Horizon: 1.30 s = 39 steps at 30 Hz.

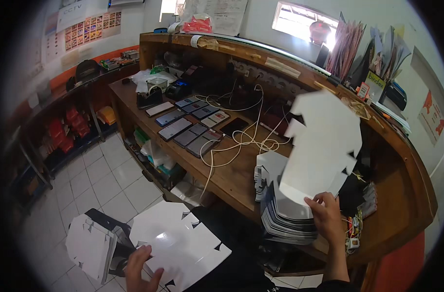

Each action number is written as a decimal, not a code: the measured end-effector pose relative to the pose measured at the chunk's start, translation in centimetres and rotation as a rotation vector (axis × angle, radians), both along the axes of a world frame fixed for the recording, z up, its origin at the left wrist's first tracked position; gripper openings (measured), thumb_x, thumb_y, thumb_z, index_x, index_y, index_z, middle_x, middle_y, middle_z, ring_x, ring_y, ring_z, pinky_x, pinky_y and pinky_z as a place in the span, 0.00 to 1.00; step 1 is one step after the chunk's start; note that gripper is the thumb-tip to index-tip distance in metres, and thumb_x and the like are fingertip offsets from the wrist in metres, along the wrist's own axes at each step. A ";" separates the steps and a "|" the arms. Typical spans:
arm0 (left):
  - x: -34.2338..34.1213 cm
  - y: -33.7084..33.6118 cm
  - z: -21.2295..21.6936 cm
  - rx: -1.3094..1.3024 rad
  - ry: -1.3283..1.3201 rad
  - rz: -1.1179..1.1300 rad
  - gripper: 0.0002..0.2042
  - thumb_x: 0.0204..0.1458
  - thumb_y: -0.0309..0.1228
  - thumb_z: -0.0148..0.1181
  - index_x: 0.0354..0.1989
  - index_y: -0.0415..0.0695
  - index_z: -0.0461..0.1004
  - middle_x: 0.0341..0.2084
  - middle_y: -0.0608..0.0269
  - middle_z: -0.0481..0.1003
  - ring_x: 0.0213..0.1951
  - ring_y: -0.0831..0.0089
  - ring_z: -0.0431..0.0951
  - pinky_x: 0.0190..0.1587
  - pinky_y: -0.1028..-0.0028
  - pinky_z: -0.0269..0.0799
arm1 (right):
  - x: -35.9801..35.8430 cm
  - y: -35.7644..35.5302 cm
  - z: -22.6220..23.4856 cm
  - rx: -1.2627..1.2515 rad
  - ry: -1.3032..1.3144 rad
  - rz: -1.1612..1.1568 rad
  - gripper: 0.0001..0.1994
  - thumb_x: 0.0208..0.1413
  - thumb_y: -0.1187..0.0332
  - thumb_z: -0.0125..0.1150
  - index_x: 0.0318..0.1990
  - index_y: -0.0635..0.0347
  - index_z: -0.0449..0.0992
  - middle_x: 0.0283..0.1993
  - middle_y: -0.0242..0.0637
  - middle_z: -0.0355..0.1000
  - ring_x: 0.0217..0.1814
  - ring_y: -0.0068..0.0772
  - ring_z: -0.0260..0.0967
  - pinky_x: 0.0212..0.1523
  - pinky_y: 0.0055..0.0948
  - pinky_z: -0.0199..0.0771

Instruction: The person assembles cardboard boxes by hand, folding and securing the flaps together. The person handles the flat cardboard templates one by one, folding the sides and inserting tabs into slots to form the box structure, then places the assembled boxes into a stack.

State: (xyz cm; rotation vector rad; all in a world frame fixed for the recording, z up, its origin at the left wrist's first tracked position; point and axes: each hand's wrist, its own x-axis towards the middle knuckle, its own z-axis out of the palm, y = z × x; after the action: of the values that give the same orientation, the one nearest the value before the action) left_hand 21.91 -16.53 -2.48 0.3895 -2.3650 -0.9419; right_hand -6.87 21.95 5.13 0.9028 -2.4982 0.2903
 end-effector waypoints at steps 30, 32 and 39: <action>3.4 1.8 -21.0 1.236 0.311 0.400 0.23 0.60 0.19 0.58 0.63 0.34 0.63 0.53 0.51 0.75 0.49 0.62 0.80 0.49 0.66 0.79 | 1.5 -2.6 -3.4 0.168 -0.274 0.171 0.30 0.58 0.43 0.63 0.47 0.66 0.70 0.40 0.51 0.72 0.45 0.55 0.72 0.47 0.47 0.71; 3.6 1.8 -22.4 1.139 0.326 0.443 0.22 0.60 0.19 0.57 0.63 0.35 0.64 0.53 0.52 0.74 0.50 0.61 0.80 0.49 0.66 0.79 | 1.0 -3.8 -3.7 0.092 -0.200 0.283 0.34 0.54 0.39 0.64 0.46 0.67 0.70 0.39 0.51 0.72 0.45 0.55 0.73 0.46 0.47 0.72; 0.2 -1.0 -20.8 1.251 0.265 0.318 0.22 0.65 0.29 0.54 0.65 0.35 0.63 0.56 0.50 0.74 0.53 0.58 0.79 0.54 0.61 0.78 | 1.0 -6.1 -3.6 0.227 -0.269 0.039 0.38 0.45 0.32 0.68 0.38 0.67 0.72 0.36 0.50 0.73 0.41 0.55 0.74 0.42 0.48 0.75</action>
State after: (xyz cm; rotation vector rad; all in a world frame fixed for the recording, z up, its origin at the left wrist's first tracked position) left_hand 22.13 -17.50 -23.28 0.9689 -1.1625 -2.0387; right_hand -5.87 15.86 1.54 1.0639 -2.8069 0.1497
